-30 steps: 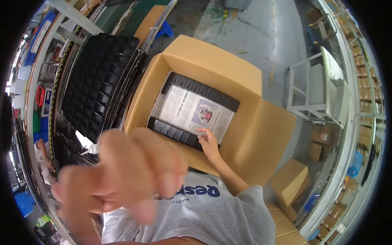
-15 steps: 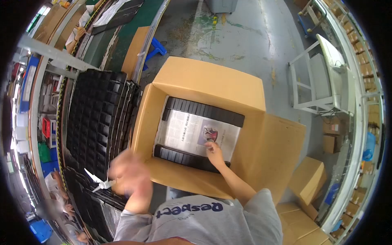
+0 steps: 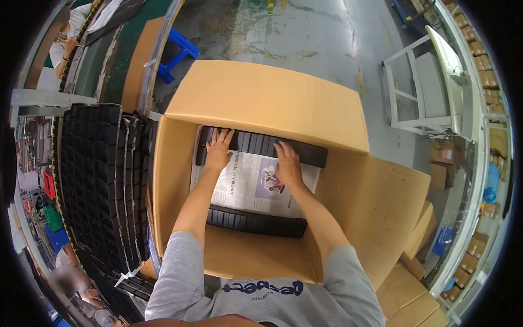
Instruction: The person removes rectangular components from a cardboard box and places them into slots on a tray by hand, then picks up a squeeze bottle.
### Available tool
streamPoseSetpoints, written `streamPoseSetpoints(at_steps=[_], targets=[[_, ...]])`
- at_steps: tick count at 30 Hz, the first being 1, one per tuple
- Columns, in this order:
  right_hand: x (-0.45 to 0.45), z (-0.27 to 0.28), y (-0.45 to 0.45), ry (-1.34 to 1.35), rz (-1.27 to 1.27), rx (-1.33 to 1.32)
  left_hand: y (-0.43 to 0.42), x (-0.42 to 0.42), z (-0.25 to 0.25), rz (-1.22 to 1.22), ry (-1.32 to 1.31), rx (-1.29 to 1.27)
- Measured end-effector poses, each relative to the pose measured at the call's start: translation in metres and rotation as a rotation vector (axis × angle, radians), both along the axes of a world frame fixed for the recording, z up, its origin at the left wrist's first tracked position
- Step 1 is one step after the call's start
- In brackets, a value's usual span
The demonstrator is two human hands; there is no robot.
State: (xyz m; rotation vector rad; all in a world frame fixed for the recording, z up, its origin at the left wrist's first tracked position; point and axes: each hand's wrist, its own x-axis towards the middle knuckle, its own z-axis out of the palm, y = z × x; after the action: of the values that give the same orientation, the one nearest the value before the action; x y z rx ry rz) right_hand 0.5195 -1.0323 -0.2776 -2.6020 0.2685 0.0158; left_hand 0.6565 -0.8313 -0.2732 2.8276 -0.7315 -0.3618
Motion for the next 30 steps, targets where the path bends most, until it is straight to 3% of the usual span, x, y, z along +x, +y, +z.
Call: streamPoseSetpoints(at_steps=[5, 9, 19, 23, 26, 30], targets=[[0.030, -0.021, 0.025, 0.072, 0.068, -0.169, -0.006, -0.004, -0.024, -0.083, -0.017, 0.125], [0.037, -0.029, 0.042, 0.206, -0.070, -0.342, -0.012, -0.005, -0.042, -0.014, -0.115, 0.073], [0.009, -0.015, 0.056, 0.242, -0.030, -0.251, 0.011, -0.039, -0.034, -0.052, -0.068, 0.082], [-0.021, -0.027, 0.077, 0.090, -0.025, -0.517, 0.027, -0.064, -0.029, -0.046, 0.022, 0.104], [-0.039, -0.028, 0.077, 0.067, 0.029, -0.467, 0.042, -0.076, -0.043, -0.062, -0.076, 0.016], [-0.035, -0.021, 0.070, 0.230, 0.005, -0.364, 0.034, -0.071, -0.008, 0.013, 0.058, 0.106]])
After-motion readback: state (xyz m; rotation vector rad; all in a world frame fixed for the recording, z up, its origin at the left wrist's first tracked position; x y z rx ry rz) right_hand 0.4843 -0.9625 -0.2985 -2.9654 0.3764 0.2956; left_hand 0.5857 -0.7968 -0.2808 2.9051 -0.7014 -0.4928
